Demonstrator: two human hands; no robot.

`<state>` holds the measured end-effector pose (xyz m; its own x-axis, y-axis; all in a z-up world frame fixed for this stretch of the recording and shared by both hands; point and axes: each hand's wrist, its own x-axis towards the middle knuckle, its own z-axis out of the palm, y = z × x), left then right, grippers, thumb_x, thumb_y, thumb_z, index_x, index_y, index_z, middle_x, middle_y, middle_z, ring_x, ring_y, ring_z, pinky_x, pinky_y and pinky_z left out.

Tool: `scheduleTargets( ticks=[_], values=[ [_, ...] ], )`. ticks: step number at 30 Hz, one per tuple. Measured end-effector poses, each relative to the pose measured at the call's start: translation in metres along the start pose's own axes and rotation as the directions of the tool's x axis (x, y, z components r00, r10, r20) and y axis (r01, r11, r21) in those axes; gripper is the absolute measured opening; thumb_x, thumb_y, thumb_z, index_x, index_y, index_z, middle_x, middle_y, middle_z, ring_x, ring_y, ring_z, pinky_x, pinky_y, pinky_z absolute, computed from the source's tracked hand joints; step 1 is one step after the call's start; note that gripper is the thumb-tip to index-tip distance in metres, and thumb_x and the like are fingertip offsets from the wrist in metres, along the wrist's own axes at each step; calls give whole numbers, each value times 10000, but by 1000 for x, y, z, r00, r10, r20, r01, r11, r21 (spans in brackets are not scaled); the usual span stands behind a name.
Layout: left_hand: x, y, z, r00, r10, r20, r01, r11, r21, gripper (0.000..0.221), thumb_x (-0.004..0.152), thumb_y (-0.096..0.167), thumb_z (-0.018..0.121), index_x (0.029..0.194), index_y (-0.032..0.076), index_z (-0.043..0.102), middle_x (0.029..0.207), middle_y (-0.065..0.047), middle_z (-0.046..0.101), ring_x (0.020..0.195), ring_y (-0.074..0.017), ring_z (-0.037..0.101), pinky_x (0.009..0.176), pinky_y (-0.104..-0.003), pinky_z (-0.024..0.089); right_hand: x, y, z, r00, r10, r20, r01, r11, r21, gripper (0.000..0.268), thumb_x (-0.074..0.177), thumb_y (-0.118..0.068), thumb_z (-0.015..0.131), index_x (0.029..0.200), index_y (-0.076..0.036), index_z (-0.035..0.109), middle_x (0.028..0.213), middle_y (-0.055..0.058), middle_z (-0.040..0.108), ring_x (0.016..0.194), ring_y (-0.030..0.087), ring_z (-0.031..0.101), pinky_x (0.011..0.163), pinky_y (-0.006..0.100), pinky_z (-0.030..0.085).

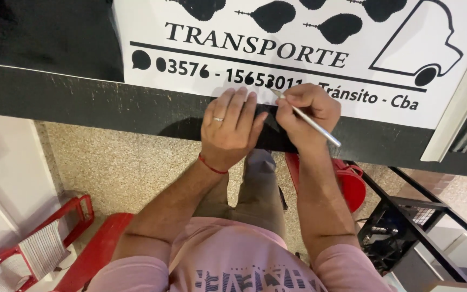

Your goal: The person is using a weeding tool to remove excess vinyl from a cut decal sheet on a production table.

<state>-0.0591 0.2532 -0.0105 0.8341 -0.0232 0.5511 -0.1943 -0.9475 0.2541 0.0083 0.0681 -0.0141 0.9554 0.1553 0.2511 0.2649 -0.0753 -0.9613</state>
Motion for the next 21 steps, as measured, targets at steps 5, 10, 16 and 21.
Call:
scheduleTargets(
  ticks=[5, 10, 16, 21],
  values=[
    [10, -20, -4, 1000, 15, 6, -15, 1000, 9, 482, 1202, 444, 559, 1249, 54, 838, 1194, -158, 763, 1118, -368, 756, 980, -465, 601, 15, -18, 38, 999, -48, 14, 49, 991, -121, 224, 892, 173, 869, 807, 68, 692, 804, 239, 762, 681, 357, 754, 581, 421, 580],
    [7, -20, -2, 999, 33, 24, -34, 999, 31, 462, 1212, 415, 533, 1250, 70, 837, 1189, -162, 755, 1114, -363, 751, 973, -452, 604, 19, -22, 43, 989, -114, 96, 135, 955, -265, 202, 896, 167, 836, 799, 32, 721, 822, 206, 783, 694, 417, 765, 541, 434, 569],
    [13, -20, -6, 998, 39, 42, -41, 998, 43, 383, 1181, 343, 573, 1275, 66, 822, 1200, -161, 742, 1133, -349, 737, 1004, -441, 596, 17, -18, 49, 986, -124, 107, 155, 921, -357, 214, 911, 139, 804, 780, -6, 715, 800, 146, 778, 669, 394, 757, 543, 424, 572],
    [16, -21, -9, 998, 40, 55, -42, 998, 40, 402, 1191, 328, 534, 1289, 56, 814, 1209, -161, 738, 1147, -341, 731, 1017, -434, 589, 18, -17, 46, 990, -72, 120, 109, 934, -341, 203, 928, 144, 816, 789, 24, 729, 816, 190, 796, 653, 414, 765, 539, 427, 581]
  ],
)
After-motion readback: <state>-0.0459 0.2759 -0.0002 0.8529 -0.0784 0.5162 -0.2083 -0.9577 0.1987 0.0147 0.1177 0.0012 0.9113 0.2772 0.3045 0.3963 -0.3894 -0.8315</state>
